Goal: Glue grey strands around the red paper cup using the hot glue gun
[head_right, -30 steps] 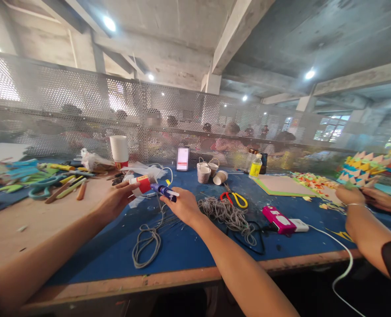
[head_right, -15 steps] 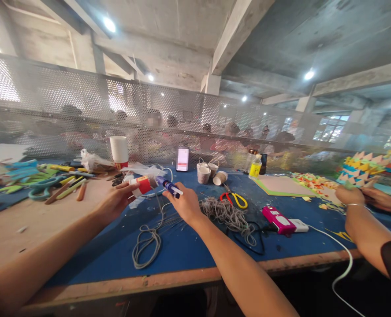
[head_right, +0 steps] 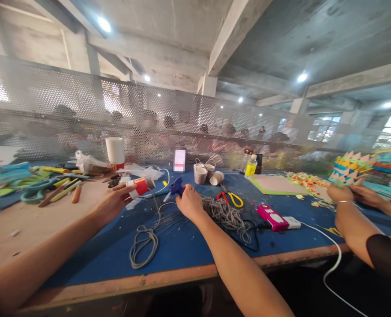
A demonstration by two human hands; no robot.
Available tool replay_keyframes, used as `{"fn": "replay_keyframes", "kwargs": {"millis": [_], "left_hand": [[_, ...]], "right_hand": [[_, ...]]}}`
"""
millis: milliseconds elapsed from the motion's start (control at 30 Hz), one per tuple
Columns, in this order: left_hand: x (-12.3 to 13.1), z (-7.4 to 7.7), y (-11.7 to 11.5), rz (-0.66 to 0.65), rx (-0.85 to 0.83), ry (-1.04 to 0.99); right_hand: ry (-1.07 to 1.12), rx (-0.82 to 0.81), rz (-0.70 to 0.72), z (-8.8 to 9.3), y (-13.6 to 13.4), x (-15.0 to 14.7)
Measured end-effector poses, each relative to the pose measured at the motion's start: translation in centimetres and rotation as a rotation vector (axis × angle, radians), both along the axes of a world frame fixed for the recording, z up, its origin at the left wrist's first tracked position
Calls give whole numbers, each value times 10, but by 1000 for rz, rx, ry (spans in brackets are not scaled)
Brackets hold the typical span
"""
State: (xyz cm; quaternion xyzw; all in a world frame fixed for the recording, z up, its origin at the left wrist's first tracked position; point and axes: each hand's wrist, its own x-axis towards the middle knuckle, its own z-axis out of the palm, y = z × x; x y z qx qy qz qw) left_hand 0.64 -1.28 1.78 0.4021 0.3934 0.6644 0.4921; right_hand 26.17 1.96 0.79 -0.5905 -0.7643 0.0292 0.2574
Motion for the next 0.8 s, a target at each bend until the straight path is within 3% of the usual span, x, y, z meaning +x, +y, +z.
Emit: {"fn": "replay_keyframes", "kwargs": {"millis": [300,567,800], "left_hand": [[-3,-5,3,-32,-41,-29],[1,-5,1,-66,-43,-37],[3,-7,-2,-68,-55,-3]], "right_hand": [[-131,-113,-62,-11,8,5],[-128,-108,-50,-7,5,6],[-38,130,-55,3,9,9]]}}
